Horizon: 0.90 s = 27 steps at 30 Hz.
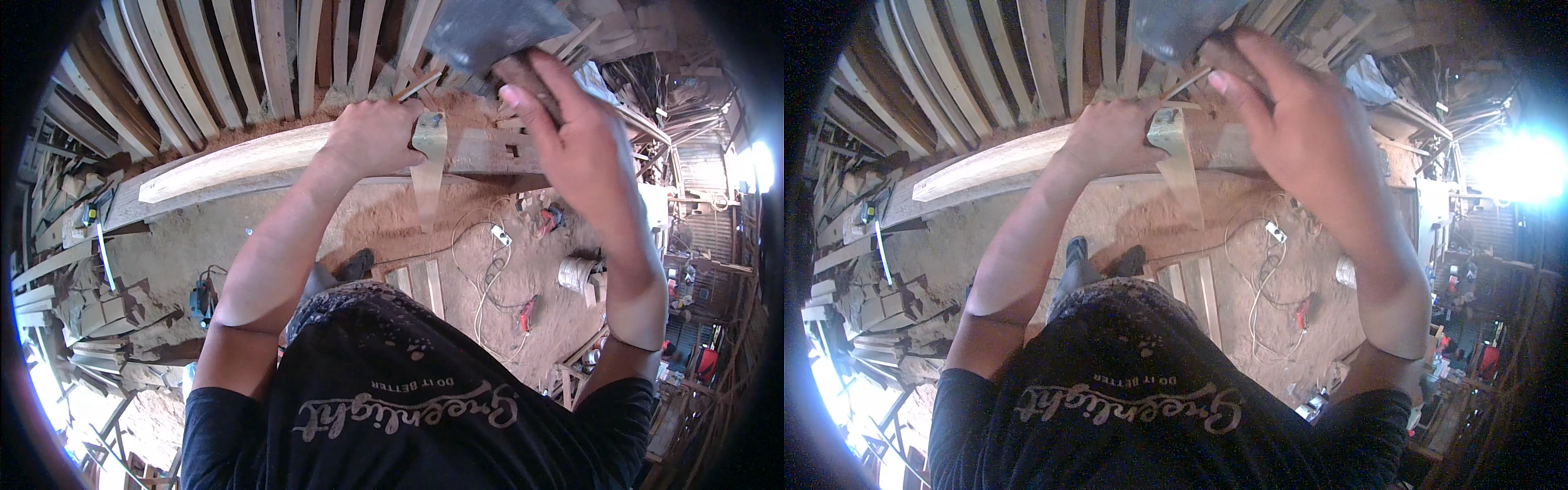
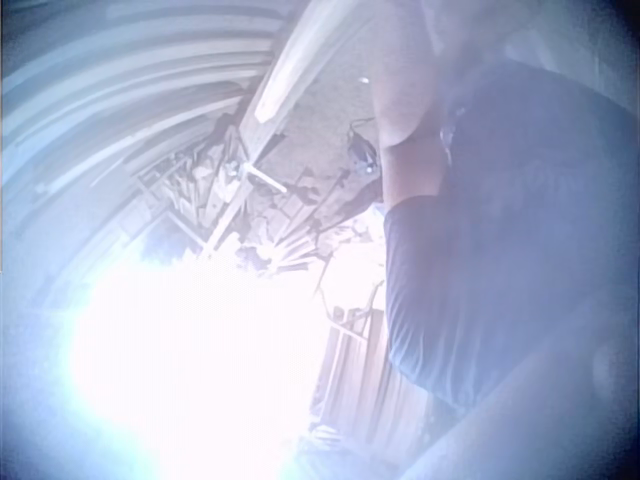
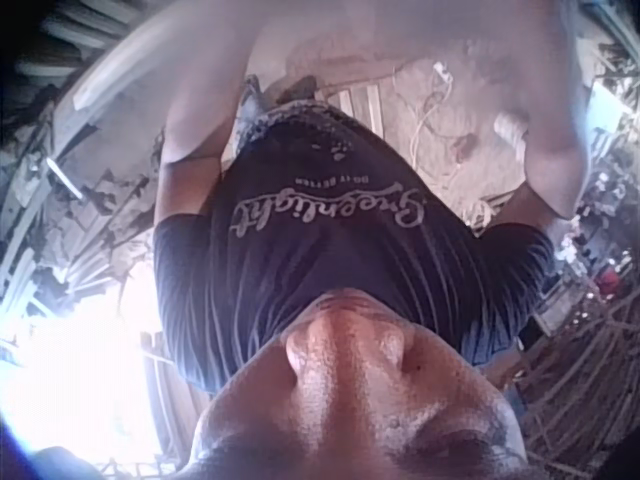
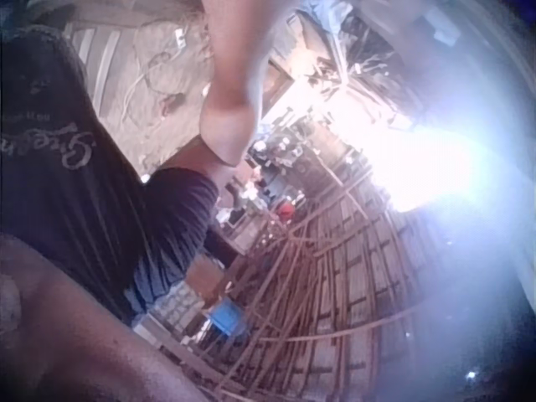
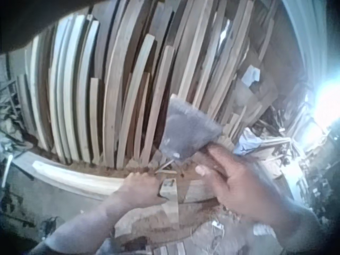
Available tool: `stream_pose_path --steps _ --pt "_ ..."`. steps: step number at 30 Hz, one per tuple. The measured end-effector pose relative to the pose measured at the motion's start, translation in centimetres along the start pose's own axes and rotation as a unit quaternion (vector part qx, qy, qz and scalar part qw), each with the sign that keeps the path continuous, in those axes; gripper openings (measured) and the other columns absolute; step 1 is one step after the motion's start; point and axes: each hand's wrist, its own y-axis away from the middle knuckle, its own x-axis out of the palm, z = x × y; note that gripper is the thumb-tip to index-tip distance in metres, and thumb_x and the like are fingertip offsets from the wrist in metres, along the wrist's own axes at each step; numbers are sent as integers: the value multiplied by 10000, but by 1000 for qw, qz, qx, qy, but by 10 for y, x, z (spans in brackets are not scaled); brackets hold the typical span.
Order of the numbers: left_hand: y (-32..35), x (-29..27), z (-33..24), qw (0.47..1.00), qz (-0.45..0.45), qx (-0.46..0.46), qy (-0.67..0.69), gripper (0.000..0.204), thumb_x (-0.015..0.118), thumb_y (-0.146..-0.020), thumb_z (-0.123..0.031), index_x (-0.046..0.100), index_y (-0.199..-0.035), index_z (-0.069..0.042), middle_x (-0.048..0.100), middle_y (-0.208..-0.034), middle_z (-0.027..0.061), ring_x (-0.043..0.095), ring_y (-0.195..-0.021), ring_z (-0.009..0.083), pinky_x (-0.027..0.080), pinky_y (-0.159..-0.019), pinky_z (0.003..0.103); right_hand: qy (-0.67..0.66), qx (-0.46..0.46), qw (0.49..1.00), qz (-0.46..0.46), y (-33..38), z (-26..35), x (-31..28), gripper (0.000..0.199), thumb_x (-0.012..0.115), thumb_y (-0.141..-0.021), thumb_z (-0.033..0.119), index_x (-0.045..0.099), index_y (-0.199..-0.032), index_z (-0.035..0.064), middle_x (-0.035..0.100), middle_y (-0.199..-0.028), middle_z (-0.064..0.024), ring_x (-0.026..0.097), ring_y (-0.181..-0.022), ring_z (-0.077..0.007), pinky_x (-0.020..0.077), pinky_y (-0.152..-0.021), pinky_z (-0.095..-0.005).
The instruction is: The person assembles wooden pieces by aligning them and hammering nails to secure the joints. They repeatedly pick up wood, position it, and use a hammer to drive nails into the wood.
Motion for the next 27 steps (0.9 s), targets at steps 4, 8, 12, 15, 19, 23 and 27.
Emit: stream_pose_path --steps 4,8,12,15,19,23,27 --pt "0 -9 -8 999 34 -4 -18 597 823 -803 -402 618 -1259 -74 756 -1047 177 736 -1017 375 593 -898 501 87 13 984 155 14 -6 13 471 626 -1030 437 634 -1343 85 745 -1054 -241 744 -932 -426 590 -812 -503" --pt "6 -3 -5 1000 -24 4 -18 519 822 -816 -372 646 -1179 -46 757 -1017 175 744 -1003 362 600 -897 488 46 48 984 167 -6 14 -8 510 624 -1034 462 632 -1364 73 758 -1093 -223 754 -952 -396 599 -834 -466" --pt "5 1 -4 1000 -22 5 1 512 823 -806 -364 653 -1177 -55 758 -1007 173 744 -994 359 601 -883 485 -36 5 999 -39 -9 13 -25 546 647 -1018 490 635 -1370 73 764 -998 -224 774 -909 -331 597 -799 -402" --pt "4 -1 -5 1000 -1 2 -3 521 824 -800 -369 653 -1183 -59 758 -1013 173 743 -989 361 599 -876 487 -18 40 999 20 6 7 0 438 616 -1029 444 641 -1330 126 742 -955 -241 724 -886 -456 585 -769 -526" --pt "4 -4 -9 1000 -7 9 -7 521 813 -804 -384 652 -1182 -64 758 -1012 173 740 -986 369 595 -880 498 34 12 988 148 17 -8 22 432 574 -1042 442 622 -1340 133 734 -941 -262 705 -878 -507 580 -780 -568" --pt "-1 5 2 1000 -25 0 16 603 831 -744 -429 651 -1239 -135 766 -1004 158 728 -1005 389 583 -885 516 -5 19 998 67 -1 1 3 431 610 -1026 422 632 -1305 94 731 -948 -270 713 -913 -480 562 -801 -573" --pt "-1 3 -2 999 -24 -8 20 650 836 -737 -429 639 -1300 -171 767 -1013 159 728 -996 390 583 -881 515 -139 126 981 54 5 -23 29 554 717 -941 508 664 -1202 22 721 -977 -278 711 -950 -466 560 -835 -531"
